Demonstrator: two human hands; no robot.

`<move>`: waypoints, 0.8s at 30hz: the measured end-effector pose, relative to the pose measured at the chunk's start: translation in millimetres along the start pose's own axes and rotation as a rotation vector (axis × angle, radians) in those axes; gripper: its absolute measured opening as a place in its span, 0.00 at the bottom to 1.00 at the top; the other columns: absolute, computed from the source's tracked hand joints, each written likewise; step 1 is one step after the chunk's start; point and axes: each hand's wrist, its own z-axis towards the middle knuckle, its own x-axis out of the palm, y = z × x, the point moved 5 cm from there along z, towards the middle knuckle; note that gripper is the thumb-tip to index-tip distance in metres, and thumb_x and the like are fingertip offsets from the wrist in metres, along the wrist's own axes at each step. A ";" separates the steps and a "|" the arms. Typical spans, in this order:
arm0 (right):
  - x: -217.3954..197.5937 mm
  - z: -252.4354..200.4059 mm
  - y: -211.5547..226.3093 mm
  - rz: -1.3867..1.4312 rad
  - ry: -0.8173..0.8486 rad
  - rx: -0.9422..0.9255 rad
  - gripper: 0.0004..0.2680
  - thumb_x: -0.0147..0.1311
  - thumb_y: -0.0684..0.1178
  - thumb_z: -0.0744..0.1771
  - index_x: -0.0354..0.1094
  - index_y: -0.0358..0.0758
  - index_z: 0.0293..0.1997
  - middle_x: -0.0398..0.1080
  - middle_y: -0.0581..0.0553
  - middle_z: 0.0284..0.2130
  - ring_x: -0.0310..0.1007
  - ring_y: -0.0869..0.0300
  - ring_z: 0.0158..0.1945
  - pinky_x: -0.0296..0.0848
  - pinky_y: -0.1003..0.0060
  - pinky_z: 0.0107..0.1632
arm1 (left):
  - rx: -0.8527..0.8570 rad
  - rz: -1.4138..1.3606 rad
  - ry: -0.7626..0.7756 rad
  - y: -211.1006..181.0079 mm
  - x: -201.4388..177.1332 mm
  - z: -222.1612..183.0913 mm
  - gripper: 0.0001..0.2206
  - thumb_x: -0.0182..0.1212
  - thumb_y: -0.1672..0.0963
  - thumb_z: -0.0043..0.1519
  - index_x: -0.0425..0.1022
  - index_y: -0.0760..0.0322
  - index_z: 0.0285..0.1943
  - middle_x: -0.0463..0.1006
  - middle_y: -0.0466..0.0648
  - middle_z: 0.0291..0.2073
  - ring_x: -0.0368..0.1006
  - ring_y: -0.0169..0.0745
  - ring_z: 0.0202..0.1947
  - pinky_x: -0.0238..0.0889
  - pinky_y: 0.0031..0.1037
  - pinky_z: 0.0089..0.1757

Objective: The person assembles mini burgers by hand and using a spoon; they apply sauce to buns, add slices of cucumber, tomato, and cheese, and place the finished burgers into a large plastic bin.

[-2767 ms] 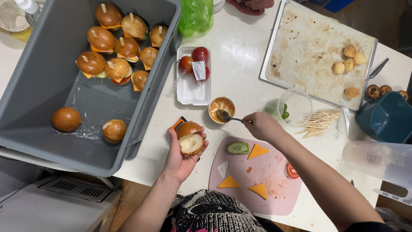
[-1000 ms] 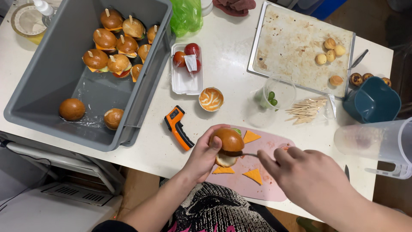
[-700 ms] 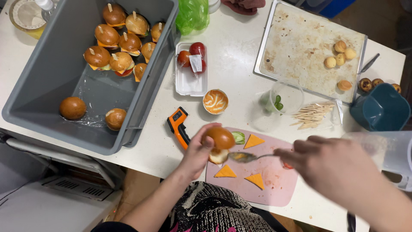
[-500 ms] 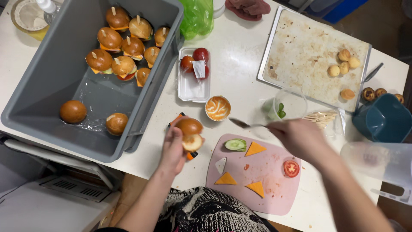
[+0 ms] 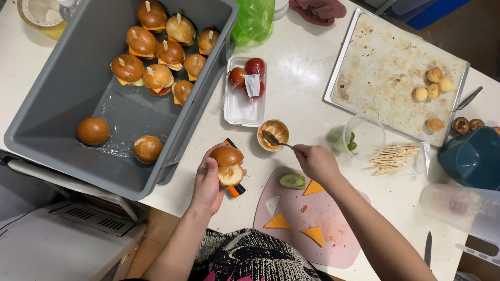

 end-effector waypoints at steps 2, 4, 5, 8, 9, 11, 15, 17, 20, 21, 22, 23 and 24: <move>12.9 0.0 -12.6 0.127 0.040 0.073 0.08 0.54 0.51 0.68 0.79 0.46 0.46 0.74 0.37 0.23 0.72 0.46 0.26 0.70 0.53 0.31 | -0.007 -0.005 -0.002 -1.1 -0.1 1.0 0.38 0.55 0.39 0.55 0.62 0.64 0.67 0.74 0.55 0.52 0.77 0.50 0.50 0.78 0.49 0.48; 28.6 1.3 -19.9 0.453 0.094 0.095 0.09 0.53 0.49 0.68 0.78 0.38 0.47 0.72 0.46 0.19 0.67 0.61 0.21 0.67 0.63 0.27 | -0.012 -0.009 -0.005 -2.7 0.5 1.5 0.38 0.55 0.39 0.55 0.62 0.64 0.67 0.74 0.55 0.51 0.77 0.50 0.49 0.78 0.49 0.48; 33.6 -0.3 -22.4 0.454 0.095 0.095 0.09 0.53 0.49 0.68 0.78 0.38 0.47 0.72 0.46 0.19 0.67 0.61 0.21 0.67 0.63 0.27 | -0.010 -0.006 0.003 -3.6 1.1 1.5 0.38 0.55 0.39 0.55 0.62 0.64 0.67 0.74 0.55 0.52 0.77 0.49 0.50 0.78 0.49 0.48; 53.6 -8.7 -31.8 0.830 0.244 0.382 0.10 0.53 0.49 0.69 0.81 0.36 0.46 0.60 0.54 0.18 0.52 0.69 0.21 0.53 0.69 0.24 | -0.009 0.003 0.013 -4.7 2.0 2.7 0.38 0.55 0.39 0.55 0.62 0.64 0.67 0.74 0.55 0.52 0.77 0.49 0.51 0.78 0.49 0.49; 56.3 -11.6 -30.8 0.938 0.287 0.418 0.11 0.51 0.49 0.70 0.80 0.36 0.47 0.58 0.55 0.17 0.50 0.70 0.20 0.50 0.70 0.23 | -0.011 0.010 0.016 -4.2 2.1 2.7 0.38 0.55 0.39 0.55 0.62 0.64 0.67 0.74 0.55 0.51 0.77 0.49 0.50 0.78 0.49 0.49; 57.6 -15.7 -27.2 1.046 0.328 0.449 0.11 0.50 0.49 0.70 0.79 0.35 0.47 0.55 0.56 0.16 0.48 0.70 0.18 0.47 0.71 0.21 | -0.010 -0.014 0.017 -2.4 2.3 4.3 0.38 0.55 0.39 0.55 0.62 0.64 0.67 0.74 0.55 0.52 0.77 0.49 0.51 0.78 0.50 0.49; 51.8 -35.5 -15.5 1.268 0.355 0.448 0.11 0.49 0.48 0.70 0.77 0.34 0.49 0.53 0.56 0.15 0.45 0.69 0.17 0.44 0.70 0.21 | -0.067 -0.084 -0.005 4.5 2.6 5.9 0.35 0.49 0.39 0.59 0.63 0.65 0.67 0.76 0.56 0.52 0.77 0.49 0.51 0.77 0.49 0.50; 41.7 -54.3 -12.9 1.322 0.351 0.420 0.11 0.49 0.48 0.70 0.77 0.35 0.49 0.52 0.57 0.15 0.44 0.69 0.18 0.44 0.71 0.21 | -0.070 -0.105 -0.006 6.2 7.0 5.0 0.34 0.48 0.39 0.60 0.63 0.66 0.65 0.76 0.56 0.52 0.77 0.49 0.51 0.77 0.50 0.49; 10.0 -94.2 -17.7 1.157 0.261 0.287 0.10 0.52 0.47 0.69 0.78 0.32 0.48 0.58 0.56 0.17 0.51 0.70 0.20 0.50 0.72 0.23 | -0.107 -0.159 0.009 13.9 21.3 -0.3 0.33 0.47 0.40 0.61 0.64 0.65 0.64 0.76 0.55 0.51 0.78 0.49 0.50 0.77 0.49 0.49; -4.9 -108.3 -20.0 1.055 0.224 0.259 0.10 0.53 0.46 0.68 0.79 0.30 0.47 0.63 0.56 0.19 0.56 0.70 0.22 0.53 0.72 0.24 | -0.137 -0.188 0.026 16.7 27.7 -3.5 0.32 0.47 0.40 0.61 0.65 0.64 0.63 0.76 0.54 0.50 0.78 0.49 0.50 0.77 0.48 0.48; -26.0 -122.1 -17.4 0.917 0.157 0.115 0.10 0.55 0.46 0.68 0.79 0.30 0.47 0.67 0.53 0.20 0.59 0.69 0.24 0.59 0.71 0.26 | -0.135 -0.187 0.026 18.4 33.5 -8.8 0.32 0.47 0.40 0.61 0.65 0.64 0.63 0.76 0.54 0.50 0.78 0.49 0.50 0.77 0.48 0.48; -46.5 -135.0 -10.5 0.776 0.090 -0.026 0.09 0.56 0.46 0.67 0.79 0.30 0.46 0.71 0.51 0.22 0.63 0.69 0.25 0.64 0.71 0.27 | -0.176 -0.155 0.059 21.7 41.7 -15.4 0.32 0.47 0.40 0.62 0.66 0.65 0.63 0.77 0.56 0.51 0.78 0.50 0.50 0.77 0.44 0.49; -62.7 -147.5 -6.2 0.664 0.051 -0.016 0.09 0.57 0.46 0.67 0.79 0.32 0.46 0.73 0.49 0.20 0.65 0.66 0.24 0.67 0.69 0.27 | -0.217 -0.123 0.096 24.7 52.0 -21.2 0.32 0.48 0.40 0.63 0.68 0.67 0.63 0.78 0.57 0.52 0.78 0.50 0.51 0.76 0.40 0.51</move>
